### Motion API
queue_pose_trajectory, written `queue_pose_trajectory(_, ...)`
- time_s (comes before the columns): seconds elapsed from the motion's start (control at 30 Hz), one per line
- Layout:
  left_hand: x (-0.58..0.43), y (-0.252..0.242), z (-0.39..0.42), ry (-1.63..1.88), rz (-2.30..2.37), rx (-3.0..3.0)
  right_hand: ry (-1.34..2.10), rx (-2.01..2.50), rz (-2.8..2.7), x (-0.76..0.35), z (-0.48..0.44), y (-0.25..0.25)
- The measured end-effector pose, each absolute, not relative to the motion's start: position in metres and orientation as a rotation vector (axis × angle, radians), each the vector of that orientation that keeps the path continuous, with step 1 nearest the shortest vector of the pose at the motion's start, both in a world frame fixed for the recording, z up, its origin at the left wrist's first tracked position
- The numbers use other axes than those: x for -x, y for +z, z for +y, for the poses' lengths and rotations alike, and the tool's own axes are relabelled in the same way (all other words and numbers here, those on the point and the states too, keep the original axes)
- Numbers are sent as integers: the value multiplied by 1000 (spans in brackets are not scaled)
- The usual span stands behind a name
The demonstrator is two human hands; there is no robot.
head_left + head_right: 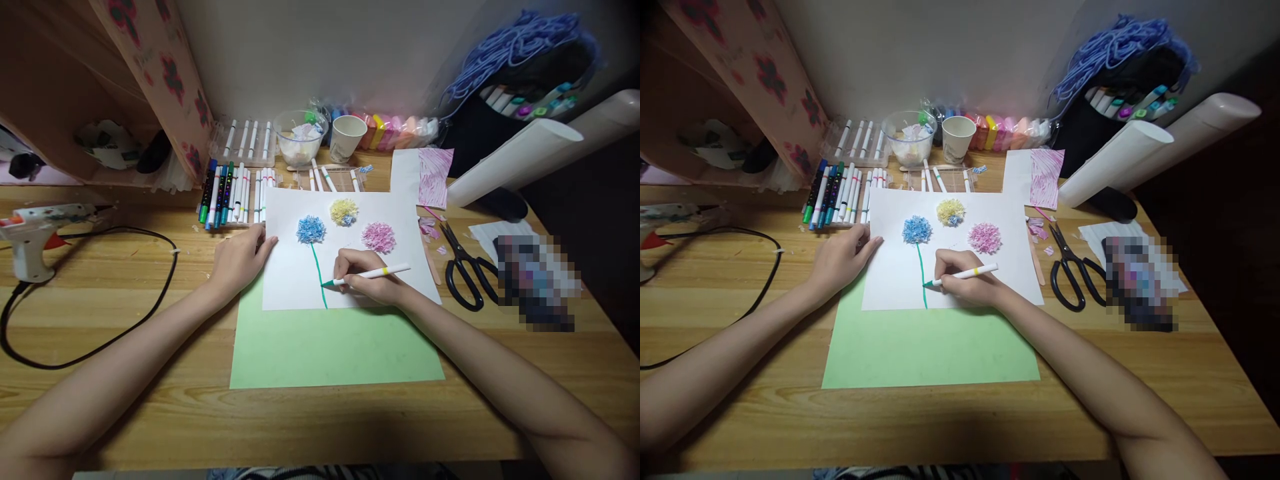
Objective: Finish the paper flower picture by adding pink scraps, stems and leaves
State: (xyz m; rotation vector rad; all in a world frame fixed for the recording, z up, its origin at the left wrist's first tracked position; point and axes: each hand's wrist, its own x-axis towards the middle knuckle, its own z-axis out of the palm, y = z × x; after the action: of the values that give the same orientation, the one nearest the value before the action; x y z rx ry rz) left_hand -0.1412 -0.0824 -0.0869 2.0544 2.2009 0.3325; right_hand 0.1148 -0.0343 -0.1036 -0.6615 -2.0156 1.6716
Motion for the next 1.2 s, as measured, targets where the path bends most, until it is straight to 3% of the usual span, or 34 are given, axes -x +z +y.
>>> queue_pose_trajectory(0.43,141,-87,-83,336,2207,-2050,1704,599,-2053,-116,-34,-104)
queue_pose_trajectory(0.73,141,-86,-83,321,2209,-2051,1486,898,-1893,-106,-34,-98)
queue_pose_trajectory(1.2,142,-86,-83,298,2210,-2051,1493,938,-1971,-107,-33,-99)
